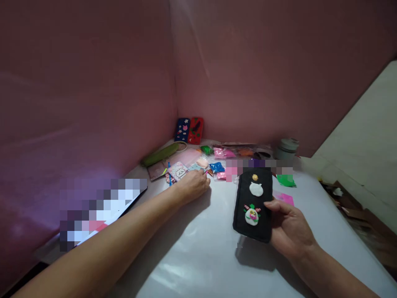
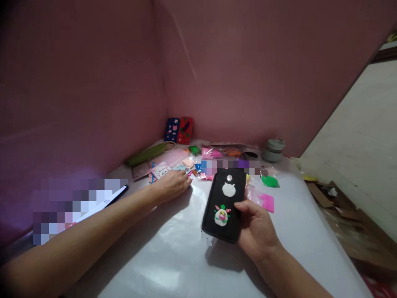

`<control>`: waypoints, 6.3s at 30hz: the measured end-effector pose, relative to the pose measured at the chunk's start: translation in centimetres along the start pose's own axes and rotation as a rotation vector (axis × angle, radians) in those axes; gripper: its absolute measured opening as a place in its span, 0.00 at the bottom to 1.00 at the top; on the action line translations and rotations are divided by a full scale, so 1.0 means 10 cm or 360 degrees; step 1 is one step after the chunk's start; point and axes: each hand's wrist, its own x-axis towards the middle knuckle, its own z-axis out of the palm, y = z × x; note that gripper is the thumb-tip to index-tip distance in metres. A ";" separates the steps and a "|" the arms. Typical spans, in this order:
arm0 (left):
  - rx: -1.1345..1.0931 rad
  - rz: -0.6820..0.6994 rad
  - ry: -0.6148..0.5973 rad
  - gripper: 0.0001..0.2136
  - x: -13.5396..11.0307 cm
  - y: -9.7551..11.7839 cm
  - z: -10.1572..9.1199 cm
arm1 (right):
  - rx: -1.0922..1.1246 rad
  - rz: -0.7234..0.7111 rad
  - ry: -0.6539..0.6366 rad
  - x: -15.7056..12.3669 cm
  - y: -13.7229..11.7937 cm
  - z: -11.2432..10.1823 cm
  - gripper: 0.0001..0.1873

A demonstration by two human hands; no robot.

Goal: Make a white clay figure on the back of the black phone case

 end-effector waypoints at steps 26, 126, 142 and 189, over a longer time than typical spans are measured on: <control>-0.2643 -0.0530 0.0809 0.03 -0.25 0.41 -0.90 | -0.0348 -0.0008 -0.0292 -0.06 0.11 -0.03 0.12; -0.1902 -0.0300 0.0849 0.03 -0.39 0.52 -0.62 | -0.0410 0.0304 -0.0603 -0.07 0.22 -0.08 0.18; -0.2018 -0.0390 0.0848 0.03 -0.39 0.52 -0.67 | -0.0455 0.0317 -0.0528 -0.08 0.21 -0.07 0.18; -0.2808 -0.0432 0.0146 0.03 -0.36 0.62 -0.60 | -0.0582 0.0150 -0.0243 -0.09 0.23 0.01 0.18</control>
